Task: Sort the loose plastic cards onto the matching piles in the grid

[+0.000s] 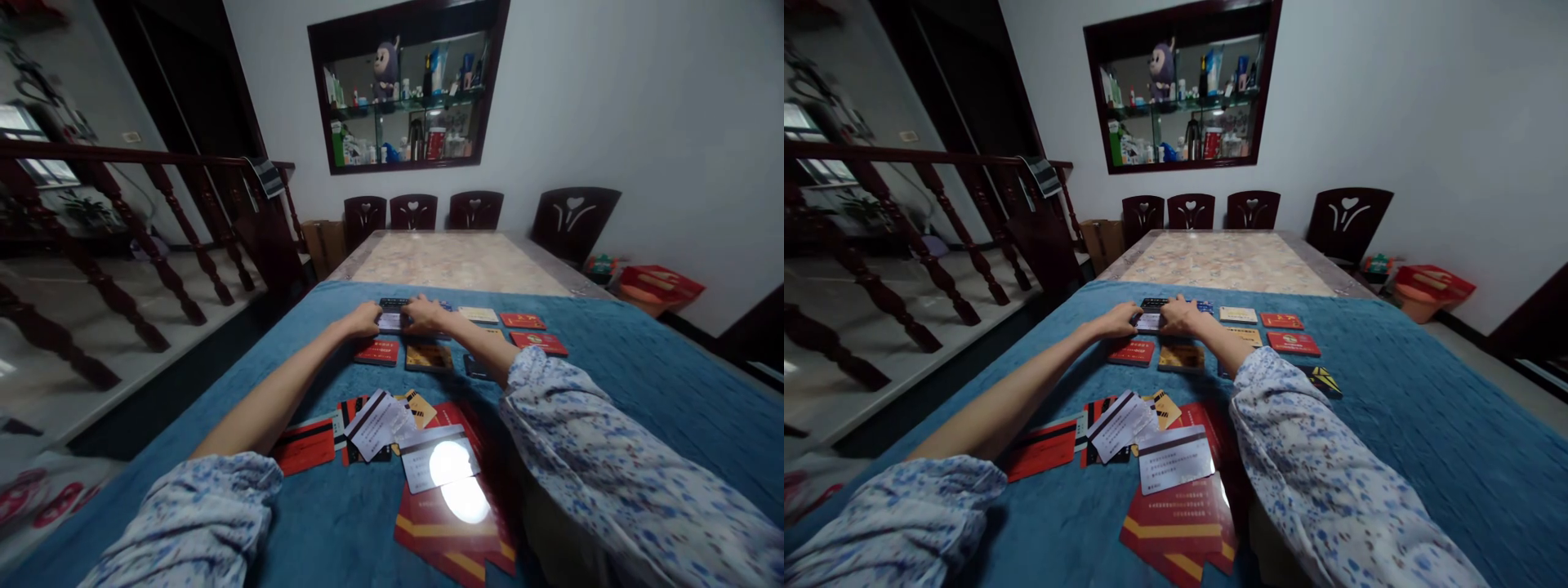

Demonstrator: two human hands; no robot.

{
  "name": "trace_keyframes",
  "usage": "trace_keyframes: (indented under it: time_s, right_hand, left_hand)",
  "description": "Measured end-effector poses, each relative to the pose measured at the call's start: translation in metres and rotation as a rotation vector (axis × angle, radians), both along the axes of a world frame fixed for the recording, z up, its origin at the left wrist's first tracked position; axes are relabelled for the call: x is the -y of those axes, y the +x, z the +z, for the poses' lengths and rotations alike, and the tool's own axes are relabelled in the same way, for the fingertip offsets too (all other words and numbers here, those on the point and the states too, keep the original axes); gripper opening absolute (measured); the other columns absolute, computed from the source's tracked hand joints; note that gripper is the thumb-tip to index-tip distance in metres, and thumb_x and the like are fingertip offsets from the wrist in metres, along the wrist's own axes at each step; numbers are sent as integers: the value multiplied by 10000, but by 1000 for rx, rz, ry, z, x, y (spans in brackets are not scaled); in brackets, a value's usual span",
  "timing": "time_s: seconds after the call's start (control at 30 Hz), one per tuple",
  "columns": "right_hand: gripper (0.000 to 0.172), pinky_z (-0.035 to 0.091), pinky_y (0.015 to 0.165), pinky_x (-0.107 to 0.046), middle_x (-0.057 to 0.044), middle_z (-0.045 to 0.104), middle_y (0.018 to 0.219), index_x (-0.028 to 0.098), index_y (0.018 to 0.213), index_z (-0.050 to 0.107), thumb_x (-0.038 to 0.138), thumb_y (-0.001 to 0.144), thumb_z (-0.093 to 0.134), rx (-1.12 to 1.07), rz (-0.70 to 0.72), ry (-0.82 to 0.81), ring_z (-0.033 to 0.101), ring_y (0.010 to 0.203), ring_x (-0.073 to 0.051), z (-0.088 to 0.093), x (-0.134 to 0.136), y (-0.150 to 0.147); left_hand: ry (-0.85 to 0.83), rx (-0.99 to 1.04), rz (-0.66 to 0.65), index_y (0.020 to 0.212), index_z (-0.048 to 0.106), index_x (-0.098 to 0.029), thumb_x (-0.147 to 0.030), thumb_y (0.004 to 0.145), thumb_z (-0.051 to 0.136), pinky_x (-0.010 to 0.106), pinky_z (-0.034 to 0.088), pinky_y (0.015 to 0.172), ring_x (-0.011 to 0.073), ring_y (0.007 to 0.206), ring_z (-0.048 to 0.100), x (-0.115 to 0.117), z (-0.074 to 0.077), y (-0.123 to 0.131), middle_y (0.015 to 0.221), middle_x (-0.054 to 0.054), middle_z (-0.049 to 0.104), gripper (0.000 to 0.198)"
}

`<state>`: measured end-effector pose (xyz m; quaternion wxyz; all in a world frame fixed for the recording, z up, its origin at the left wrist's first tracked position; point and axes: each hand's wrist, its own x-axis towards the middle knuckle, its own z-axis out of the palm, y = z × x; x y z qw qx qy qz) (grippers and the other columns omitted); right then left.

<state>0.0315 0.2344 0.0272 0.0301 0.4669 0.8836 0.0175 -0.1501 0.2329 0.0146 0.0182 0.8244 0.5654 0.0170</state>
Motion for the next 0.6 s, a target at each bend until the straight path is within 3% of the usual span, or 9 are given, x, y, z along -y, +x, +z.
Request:
trace_keyframes:
  time_s: [0.13, 0.37, 0.6]
  right_hand:
    - [389, 478, 898, -483, -186, 591, 1282, 178, 1157, 684, 356, 818, 618, 20, -1, -30, 492, 1195, -361, -2, -3, -1]
    - [333, 471, 919, -487, -159, 662, 1196, 200, 1110, 692, 377, 849, 587, 35, -12, -96, 553, 1147, -346, -5, -8, -3]
    - [342, 441, 949, -527, -159, 624, 1276, 216, 1140, 684, 401, 869, 588, 54, -7, -78, 491, 1228, -364, -6, -7, -3]
  left_hand:
    - [-49, -9, 6, 964, 694, -134, -88, 671, 602, 231, 479, 734, 206, 865, 628, -4, -1, 0, 912, 62, 693, 310]
    - [-86, -7, -5, 946, 687, -151, -143, 694, 628, 217, 463, 722, 195, 879, 620, -5, 2, -4, 912, 49, 688, 259]
    - [-127, 6, -5, 905, 671, -162, -146, 667, 624, 205, 448, 675, 169, 812, 606, -7, 2, -6, 839, 12, 669, 243]
